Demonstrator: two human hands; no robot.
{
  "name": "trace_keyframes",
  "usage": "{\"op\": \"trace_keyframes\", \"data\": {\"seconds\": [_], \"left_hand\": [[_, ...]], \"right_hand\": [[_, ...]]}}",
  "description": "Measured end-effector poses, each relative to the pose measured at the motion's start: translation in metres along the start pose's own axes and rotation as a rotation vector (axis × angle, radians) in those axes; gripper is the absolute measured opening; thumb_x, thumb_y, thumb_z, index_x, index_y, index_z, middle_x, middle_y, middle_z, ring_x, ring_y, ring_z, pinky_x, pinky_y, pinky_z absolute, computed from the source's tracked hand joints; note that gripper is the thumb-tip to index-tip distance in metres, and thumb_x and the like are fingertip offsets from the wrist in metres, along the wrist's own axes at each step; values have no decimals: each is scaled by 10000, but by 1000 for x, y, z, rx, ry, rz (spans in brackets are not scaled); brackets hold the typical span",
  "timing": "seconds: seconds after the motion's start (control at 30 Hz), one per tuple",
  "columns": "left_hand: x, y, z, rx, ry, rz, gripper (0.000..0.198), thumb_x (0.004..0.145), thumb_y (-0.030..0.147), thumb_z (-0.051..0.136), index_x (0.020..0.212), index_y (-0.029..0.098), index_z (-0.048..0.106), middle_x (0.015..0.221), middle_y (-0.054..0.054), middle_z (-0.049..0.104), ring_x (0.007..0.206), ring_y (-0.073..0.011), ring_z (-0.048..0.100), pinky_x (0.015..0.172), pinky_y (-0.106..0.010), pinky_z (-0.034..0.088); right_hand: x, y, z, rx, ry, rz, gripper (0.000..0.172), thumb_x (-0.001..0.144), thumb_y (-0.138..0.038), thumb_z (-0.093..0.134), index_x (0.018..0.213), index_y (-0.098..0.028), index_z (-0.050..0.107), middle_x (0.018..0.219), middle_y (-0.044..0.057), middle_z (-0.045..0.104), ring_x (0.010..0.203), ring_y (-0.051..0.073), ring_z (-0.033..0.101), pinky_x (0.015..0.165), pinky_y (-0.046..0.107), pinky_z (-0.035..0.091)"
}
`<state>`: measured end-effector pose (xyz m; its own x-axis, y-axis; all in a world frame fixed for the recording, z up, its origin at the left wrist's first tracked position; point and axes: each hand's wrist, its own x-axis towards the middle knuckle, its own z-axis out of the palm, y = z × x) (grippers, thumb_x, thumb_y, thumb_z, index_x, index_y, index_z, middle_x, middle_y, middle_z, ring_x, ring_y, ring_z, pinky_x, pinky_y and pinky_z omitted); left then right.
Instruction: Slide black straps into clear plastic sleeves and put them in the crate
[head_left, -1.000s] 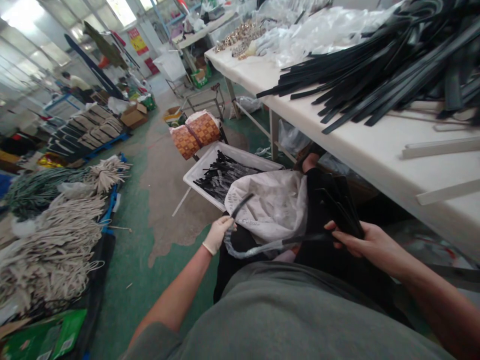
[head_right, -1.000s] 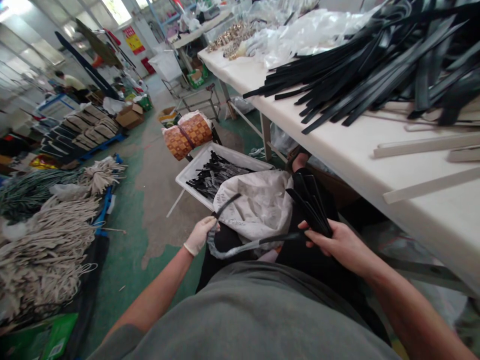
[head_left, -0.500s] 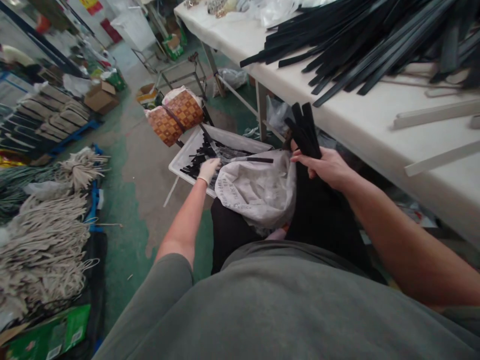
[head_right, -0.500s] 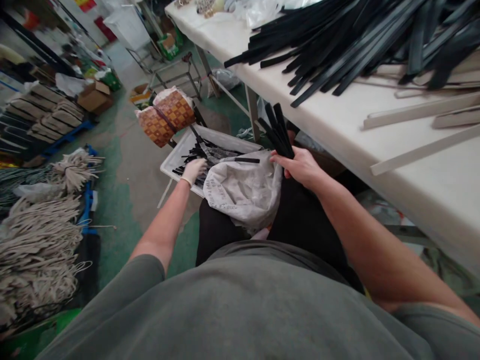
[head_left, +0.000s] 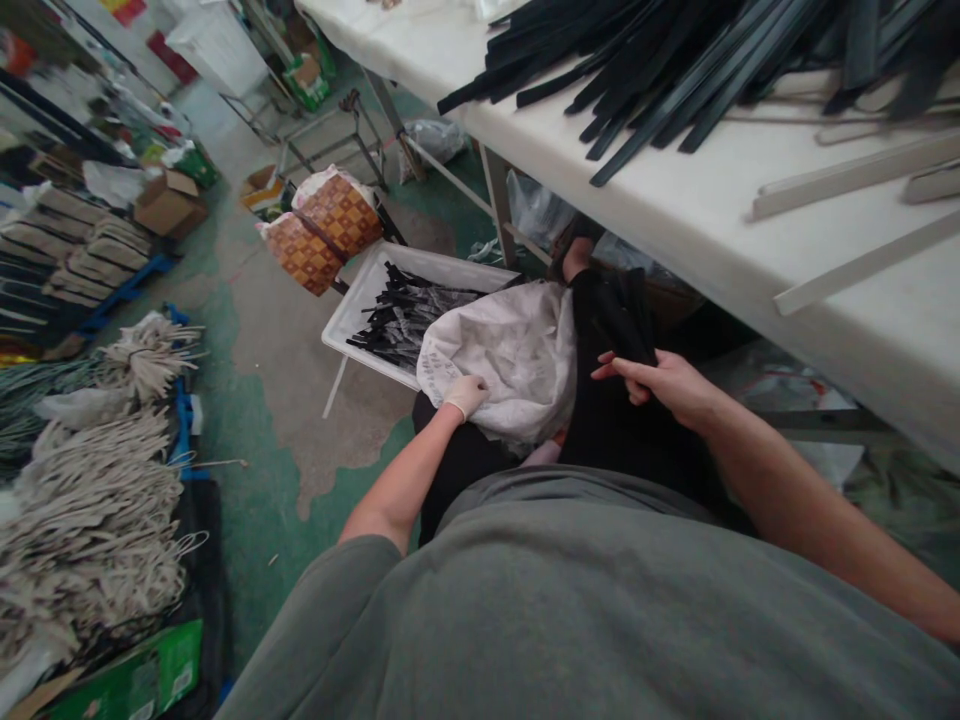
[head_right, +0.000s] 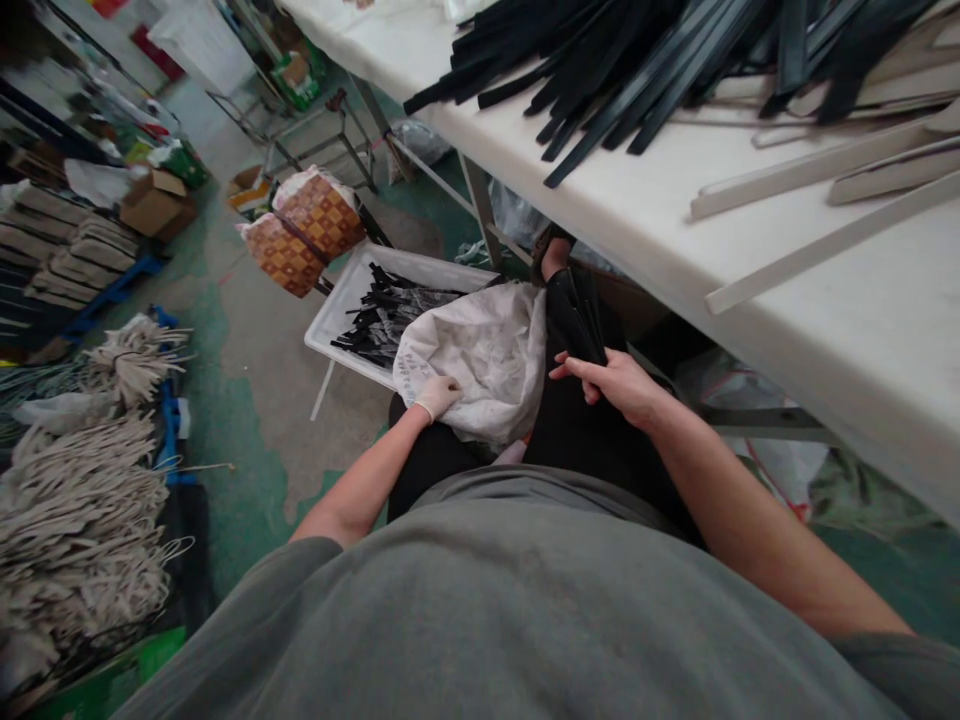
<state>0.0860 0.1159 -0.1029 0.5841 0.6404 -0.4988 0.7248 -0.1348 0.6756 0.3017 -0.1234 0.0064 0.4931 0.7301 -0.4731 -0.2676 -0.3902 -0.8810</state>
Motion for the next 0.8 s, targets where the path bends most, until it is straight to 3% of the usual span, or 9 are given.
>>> {"op": "trace_keyframes", "data": {"seconds": [0.1,0.17,0.27,0.33,0.4,0.57,0.7,0.8], "left_hand": [[-20,2,-24,-67,56,29,156,707,267,694,593,187,624,600,-16,579,705,-187,571,777,-311,457],[-40,4,-36,-170,94,37,239,763,392,651,657,179,628,634,-6,581,654,-154,547,709,-289,475],[-76,11,-44,-548,107,27,356,690,502,723,715,165,614,673,13,577,643,-122,542,689,-279,506],[-98,18,-43,-782,90,8,403,616,499,796,723,158,608,669,26,567,631,-104,535,689,-276,517],[-116,25,-38,-852,91,-1,415,599,491,819,713,155,605,643,36,551,597,-87,511,656,-257,506],[-141,40,-26,-658,133,99,395,663,509,776,657,157,598,588,40,528,560,-82,457,552,-216,390],[-145,54,-16,-482,139,236,360,712,476,749,628,160,598,565,48,484,555,-77,396,544,-222,337],[-144,59,-9,-411,114,273,356,734,480,730,630,167,597,551,50,471,541,-83,387,541,-233,333]], "right_hand": [[2,-2,-2,57,-17,34,380,705,-461,752,899,-142,688,864,96,749,430,53,379,431,230,388],[1,-3,1,101,-46,70,352,700,-444,762,844,-134,677,878,109,747,429,44,348,424,226,381],[-5,-7,14,203,-155,144,330,696,-421,773,800,-131,656,879,104,740,431,30,308,415,213,354],[-12,-9,27,238,-261,179,337,701,-425,774,786,-119,660,760,75,717,425,29,297,412,206,334],[-18,-12,43,222,-338,172,350,710,-437,770,768,-105,672,624,43,666,416,38,308,414,209,333],[-27,-22,83,194,-359,124,320,698,-394,774,862,-135,681,783,61,732,412,42,340,392,208,338],[-25,-27,108,134,-307,111,268,708,-316,759,905,-153,678,535,-28,612,386,59,357,359,193,305],[-18,-30,117,149,-197,37,253,660,-237,774,876,-154,673,529,-43,582,388,54,367,359,190,322]]}}
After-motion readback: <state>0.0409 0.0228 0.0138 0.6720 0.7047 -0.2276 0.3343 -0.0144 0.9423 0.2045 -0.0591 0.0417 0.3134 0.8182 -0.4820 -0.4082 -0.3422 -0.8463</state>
